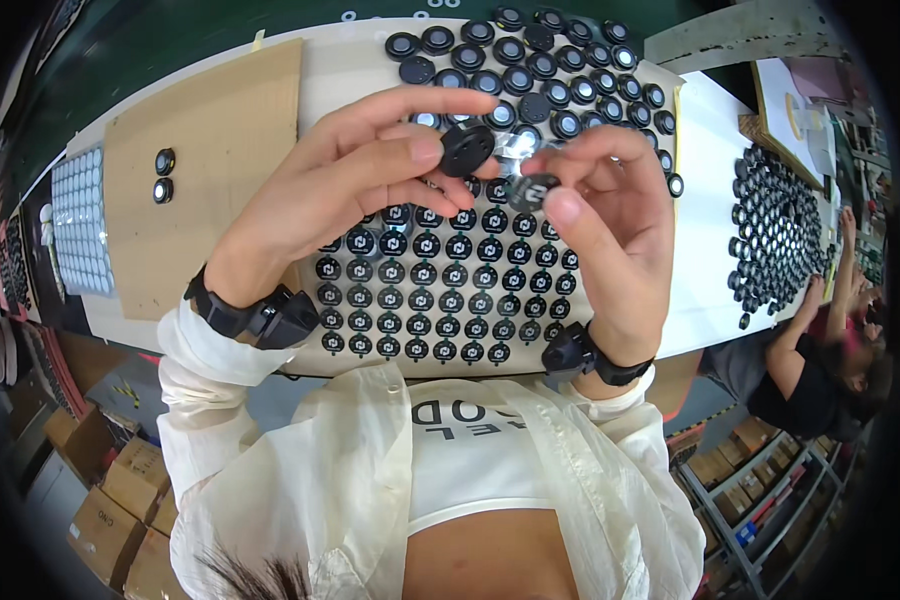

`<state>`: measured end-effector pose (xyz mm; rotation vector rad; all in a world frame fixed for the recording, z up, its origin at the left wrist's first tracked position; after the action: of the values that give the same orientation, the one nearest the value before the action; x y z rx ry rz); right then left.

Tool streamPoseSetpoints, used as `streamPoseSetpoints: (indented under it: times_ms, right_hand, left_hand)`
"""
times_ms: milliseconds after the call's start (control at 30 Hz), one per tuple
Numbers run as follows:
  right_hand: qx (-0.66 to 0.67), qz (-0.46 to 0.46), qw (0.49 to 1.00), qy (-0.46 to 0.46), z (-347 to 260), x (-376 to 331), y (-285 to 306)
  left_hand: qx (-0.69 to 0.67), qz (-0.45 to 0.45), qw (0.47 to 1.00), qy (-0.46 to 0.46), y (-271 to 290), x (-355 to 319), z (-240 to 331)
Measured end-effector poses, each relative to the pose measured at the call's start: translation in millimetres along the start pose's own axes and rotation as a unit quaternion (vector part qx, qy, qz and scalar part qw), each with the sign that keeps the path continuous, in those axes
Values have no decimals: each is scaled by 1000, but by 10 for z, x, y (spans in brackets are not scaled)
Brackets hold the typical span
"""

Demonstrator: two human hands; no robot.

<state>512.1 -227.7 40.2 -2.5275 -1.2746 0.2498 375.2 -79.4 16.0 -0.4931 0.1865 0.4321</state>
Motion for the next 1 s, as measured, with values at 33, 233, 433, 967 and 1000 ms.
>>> streamPoseSetpoints:
  times_ms: [33, 233, 433, 967, 1000]
  right_hand:
    - [-15, 2, 1000, -7, 27, 4, -22]
    - [-24, 14, 998, -49, 209, 52, -131]
    - [-21, 8, 997, -70, 340, 52, -141]
    - [-3, -2, 997, -82, 468, 95, -124]
    - [-3, -1, 997, -82, 464, 96, -129]
  left_hand:
    - [-21, 3, 1000, -14, 24, -56, -40]
    - [41, 66, 996, -34, 27, -233, -82]
    - [158, 122, 975, -103, -8, -285, -114]
    - [252, 94, 952, -146, -8, -272, -162]
    - [251, 93, 952, -145, -7, -273, -160]
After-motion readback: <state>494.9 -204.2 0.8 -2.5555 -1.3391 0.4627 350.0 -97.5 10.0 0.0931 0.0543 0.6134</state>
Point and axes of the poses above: each hand's wrist, its own x-axis towards the middle knuckle, its own y-axis out of the back of the hand, z = x × y, the point moved 3 cm from there along x, towards the middle knuckle, and after that the axes turned 9 degrees about z, right-handed, at the moved point
